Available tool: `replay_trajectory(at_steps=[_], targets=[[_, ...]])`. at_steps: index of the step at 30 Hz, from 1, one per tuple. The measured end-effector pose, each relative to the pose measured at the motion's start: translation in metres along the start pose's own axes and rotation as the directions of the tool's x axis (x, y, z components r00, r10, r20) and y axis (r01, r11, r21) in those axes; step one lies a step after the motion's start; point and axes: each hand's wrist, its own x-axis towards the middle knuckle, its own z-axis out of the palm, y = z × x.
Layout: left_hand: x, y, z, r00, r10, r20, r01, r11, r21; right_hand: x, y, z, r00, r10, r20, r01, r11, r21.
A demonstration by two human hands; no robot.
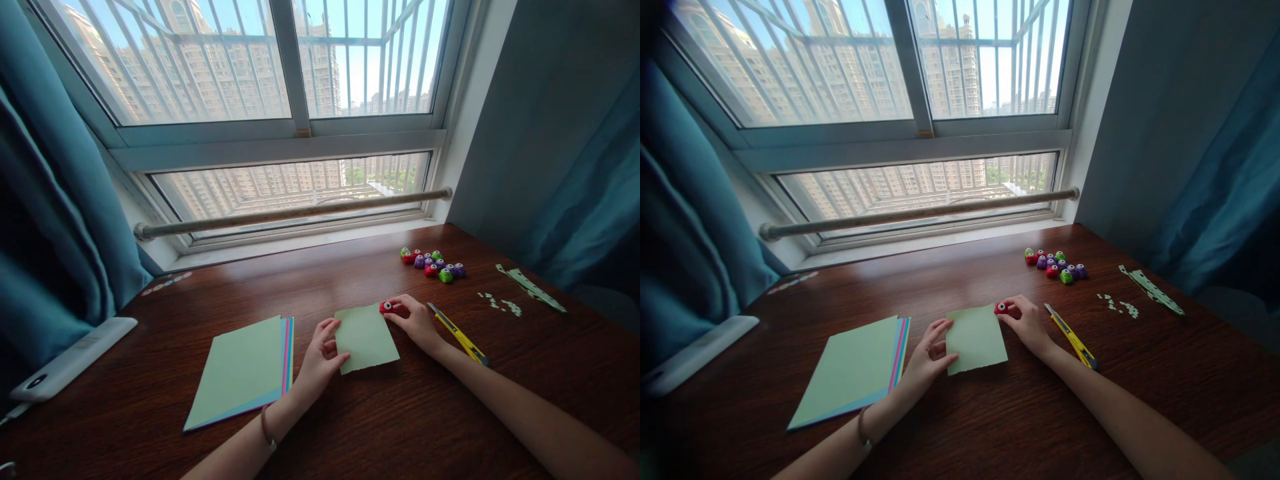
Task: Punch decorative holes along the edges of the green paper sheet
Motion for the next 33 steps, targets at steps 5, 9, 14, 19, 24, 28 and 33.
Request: replay_trajectory(at_steps=[5,9,14,19,24,28,33], targets=[[0.0009,-0.0013,-0.001,1.0,0.008,0.005,-0.008,1.0,-0.016,-0.0009,-0.001,0.0005,0.998,-0.032,0.05,0.029,0.999,0.041],[0.0013,-0.0038,-0.0017,1.0,0.02,0.014,-0.02,1.0,-0.016,-0.0021,-0.005,0.0009,0.994,-0.025,0.106,0.015,0.995,0.098],[0.0005,-0.0035,-0.0011,1.0,0.012,0.026,-0.012,1.0,0.009,-0.0018,-0.0068,0.0015,0.987,-0.014,0.157,-0.004,0.993,0.116],[0.0002,-0.0036,0.0006,0.999,0.009,0.036,-0.012,0.996,0.091,-0.0006,-0.0078,0.0002,0.984,-0.048,0.174,0.062,0.995,-0.078],[-0.0012,-0.0039,0.0018,0.998,0.01,0.068,-0.019,0.989,0.144,-0.0003,-0.0089,-0.0003,0.982,-0.051,0.181,0.08,0.985,-0.154],[-0.0018,-0.0038,0.0021,0.995,0.018,0.098,-0.035,0.984,0.176,0.0001,-0.0091,-0.0004,0.981,-0.05,0.19,0.082,0.983,-0.164],[-0.0009,-0.0023,0.002,0.995,0.018,0.098,-0.038,0.979,0.199,0.0003,-0.0093,-0.0004,0.978,-0.041,0.202,0.074,0.985,-0.157]])
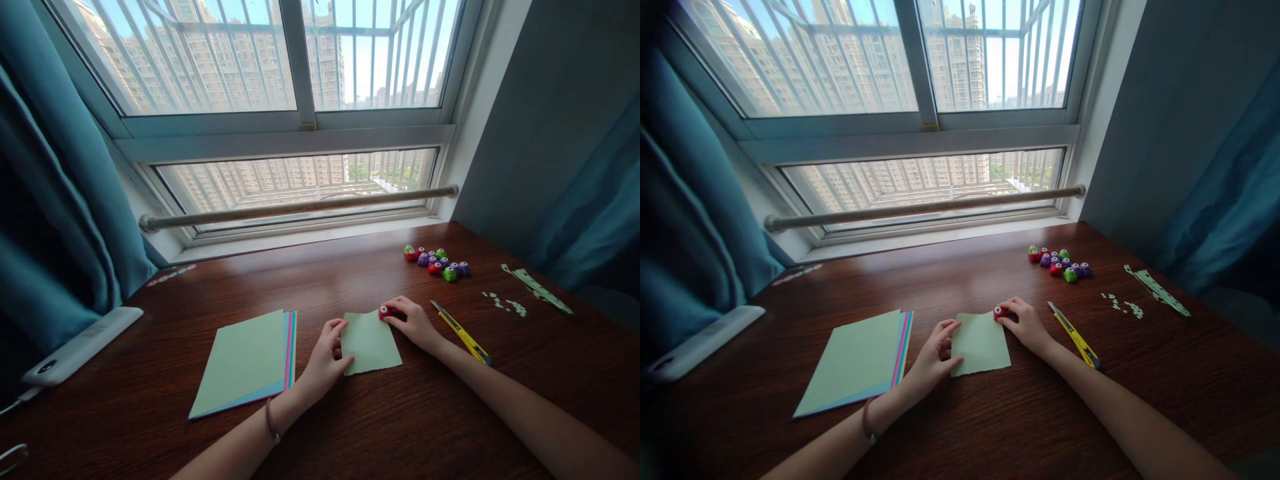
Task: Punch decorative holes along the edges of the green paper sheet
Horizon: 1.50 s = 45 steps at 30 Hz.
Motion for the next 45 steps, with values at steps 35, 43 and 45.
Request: replay_trajectory(at_steps=[35,43,45], targets=[[-0.002,-0.009,-0.004,0.996,0.084,-0.002,-0.077,0.92,0.384,0.0,0.006,0.006,0.999,-0.013,-0.031,0.011,0.997,-0.075],[0.0,-0.015,-0.004,0.996,0.08,-0.045,-0.054,0.904,0.425,-0.001,0.007,0.005,0.999,-0.033,-0.022,0.031,0.996,-0.08],[0.0,-0.02,-0.006,0.994,0.098,-0.05,-0.069,0.909,0.411,-0.001,0.008,0.006,0.999,-0.042,-0.031,0.039,0.995,-0.09]])
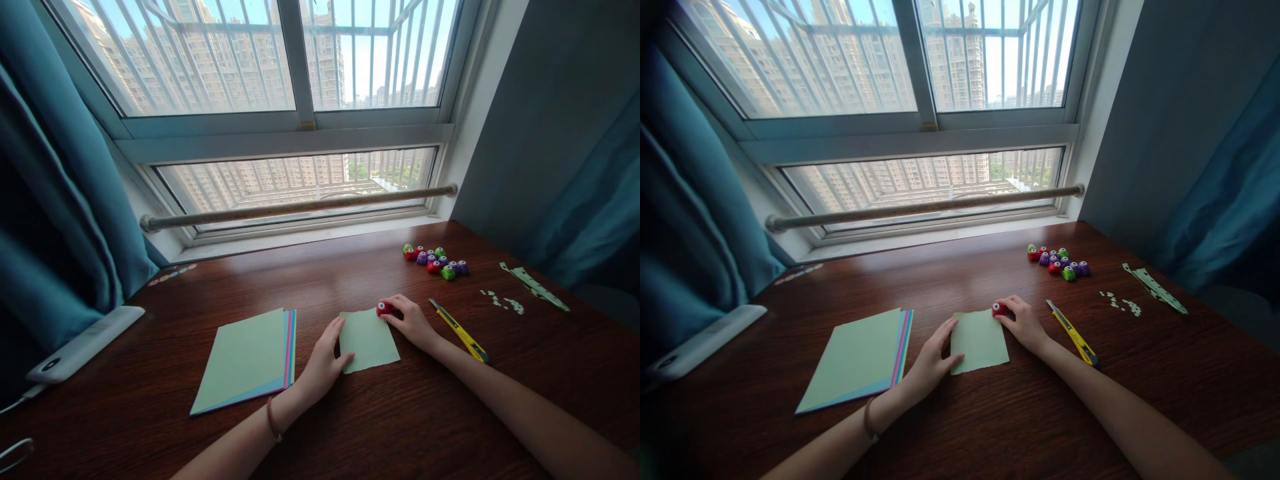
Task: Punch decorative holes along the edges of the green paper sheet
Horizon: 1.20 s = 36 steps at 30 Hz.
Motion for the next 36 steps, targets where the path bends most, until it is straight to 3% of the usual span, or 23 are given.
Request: replay_trajectory(at_steps=[4,8,12,15,18,21,25,28,36], targets=[[-0.001,0.004,-0.004,0.993,0.082,-0.086,-0.078,0.995,0.055,-0.002,-0.001,0.001,0.997,-0.071,-0.028,0.069,0.995,-0.068],[0.003,0.028,-0.013,0.955,0.256,-0.15,-0.208,0.939,0.275,-0.006,-0.008,0.0,0.981,-0.192,0.02,0.19,0.942,-0.277],[0.019,0.053,-0.011,0.92,0.386,0.069,-0.372,0.807,0.458,-0.006,-0.012,-0.002,0.966,-0.247,0.07,0.255,0.888,-0.382],[0.038,0.061,0.004,0.901,0.38,0.211,-0.429,0.704,0.566,-0.006,-0.013,-0.002,0.961,-0.266,0.08,0.275,0.876,-0.396],[0.054,0.063,0.02,0.9,0.349,0.26,-0.434,0.673,0.6,-0.007,-0.013,-0.001,0.962,-0.267,0.059,0.27,0.897,-0.349],[0.062,0.064,0.027,0.925,0.332,0.184,-0.373,0.703,0.606,-0.005,-0.008,0.001,0.976,-0.217,-0.009,0.21,0.956,-0.206],[0.066,0.063,0.024,0.932,0.346,0.107,-0.341,0.737,0.583,0.01,0.008,0.006,0.991,0.076,-0.111,-0.076,0.997,0.01],[0.068,0.061,0.023,0.926,0.349,0.146,-0.366,0.731,0.577,0.027,0.02,0.01,0.973,0.216,-0.085,-0.219,0.975,-0.033],[0.07,0.049,0.037,0.922,0.322,0.212,-0.383,0.698,0.605,0.045,0.042,0.026,0.96,0.253,-0.12,-0.271,0.947,-0.173]])
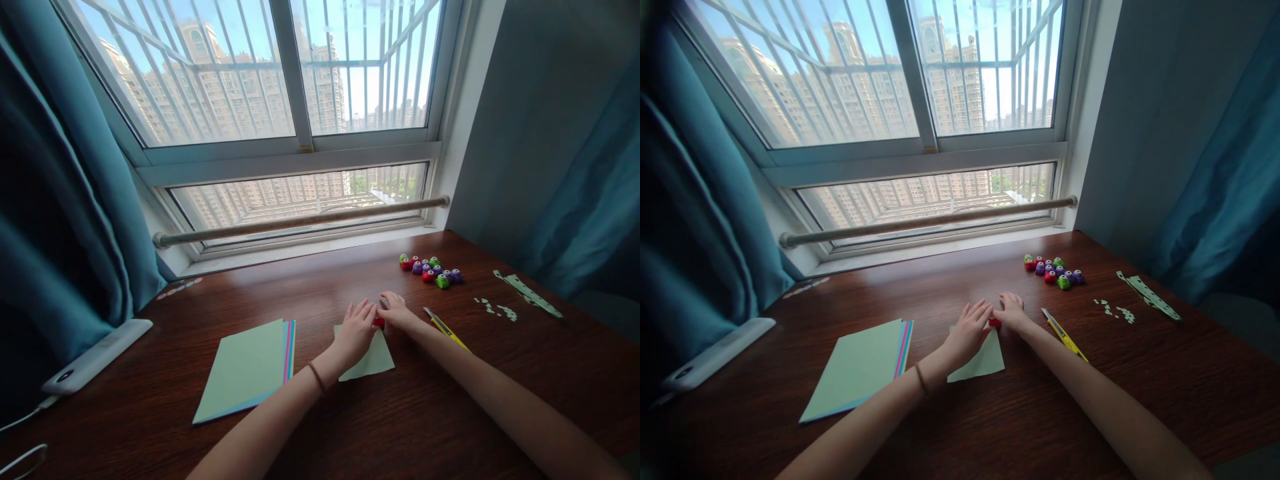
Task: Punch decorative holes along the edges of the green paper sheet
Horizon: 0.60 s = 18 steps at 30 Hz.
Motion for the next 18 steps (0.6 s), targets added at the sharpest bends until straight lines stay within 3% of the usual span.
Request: replay_trajectory(at_steps=[9,14,18], targets=[[0.01,-0.005,0.006,0.981,0.19,0.033,-0.193,0.975,0.115,-0.003,0.006,0.009,0.999,-0.028,-0.043,0.027,0.999,-0.027],[0.011,-0.002,0.009,0.977,0.21,0.045,-0.214,0.969,0.121,-0.007,0.001,0.007,0.997,-0.053,-0.058,0.052,0.998,-0.018],[0.006,0.0,0.014,0.987,0.16,0.004,-0.16,0.983,0.092,-0.014,-0.002,0.007,0.995,-0.056,-0.08,0.056,0.998,0.005]])
